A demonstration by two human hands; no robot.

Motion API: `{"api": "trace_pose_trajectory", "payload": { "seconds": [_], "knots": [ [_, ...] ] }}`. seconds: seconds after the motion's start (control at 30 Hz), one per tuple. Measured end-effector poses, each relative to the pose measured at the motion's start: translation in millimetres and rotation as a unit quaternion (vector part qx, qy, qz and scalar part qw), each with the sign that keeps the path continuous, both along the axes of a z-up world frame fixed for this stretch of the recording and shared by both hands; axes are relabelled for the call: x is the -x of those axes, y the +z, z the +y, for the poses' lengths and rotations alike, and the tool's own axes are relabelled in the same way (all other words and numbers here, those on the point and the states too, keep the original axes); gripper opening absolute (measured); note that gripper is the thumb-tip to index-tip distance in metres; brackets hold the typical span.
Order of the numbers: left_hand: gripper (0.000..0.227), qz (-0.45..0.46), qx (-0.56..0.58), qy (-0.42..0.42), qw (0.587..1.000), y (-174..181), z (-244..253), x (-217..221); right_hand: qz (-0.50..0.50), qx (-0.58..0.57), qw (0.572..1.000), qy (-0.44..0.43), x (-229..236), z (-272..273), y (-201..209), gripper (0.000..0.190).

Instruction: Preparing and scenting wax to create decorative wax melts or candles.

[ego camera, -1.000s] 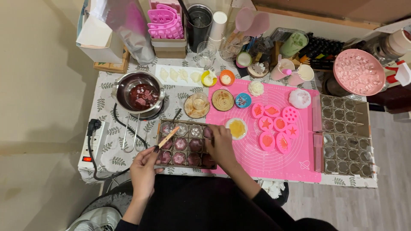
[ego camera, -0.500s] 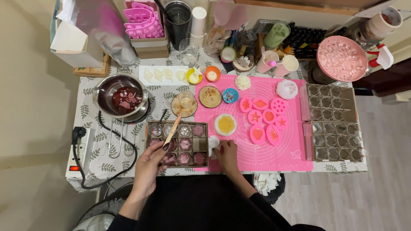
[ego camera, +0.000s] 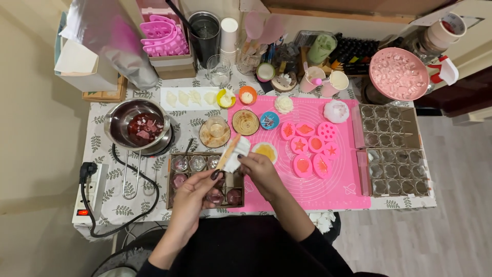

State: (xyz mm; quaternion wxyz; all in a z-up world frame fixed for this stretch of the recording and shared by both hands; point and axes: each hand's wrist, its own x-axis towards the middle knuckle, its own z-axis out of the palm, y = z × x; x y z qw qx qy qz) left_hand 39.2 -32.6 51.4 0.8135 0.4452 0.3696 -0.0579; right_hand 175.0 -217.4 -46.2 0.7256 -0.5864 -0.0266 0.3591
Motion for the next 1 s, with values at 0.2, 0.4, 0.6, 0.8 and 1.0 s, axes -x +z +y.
{"api": "trace_pose_trajectory", "payload": {
  "seconds": [0.2, 0.4, 0.6, 0.8, 1.0],
  "knots": [
    [0.030, -0.019, -0.082, 0.039, 0.996, -1.0, -8.5, -5.0, 0.161, -0.229, 0.960, 0.002, -8.5, 21.0, 84.1, 0.028],
    [0.026, -0.032, -0.133, 0.027, 0.990, 0.8, -8.2, -10.0, 0.225, -0.335, 0.915, -0.017, -5.9, 21.0, 59.4, 0.049],
    [0.023, -0.062, -0.165, -0.021, 0.984, -34.5, -6.0, -1.5, 0.152, -0.205, 0.967, 0.012, -5.5, 26.4, 72.1, 0.032],
    [0.017, -0.059, -0.437, -0.141, 0.886, 18.2, -13.4, -0.3, 0.082, -0.097, 0.991, 0.040, 0.8, 37.8, 80.7, 0.030],
    [0.012, -0.004, -0.351, -0.186, 0.918, 38.4, 6.4, -9.1, 0.078, -0.055, 0.995, 0.024, -6.5, 47.3, 34.0, 0.013]
  ]
}}
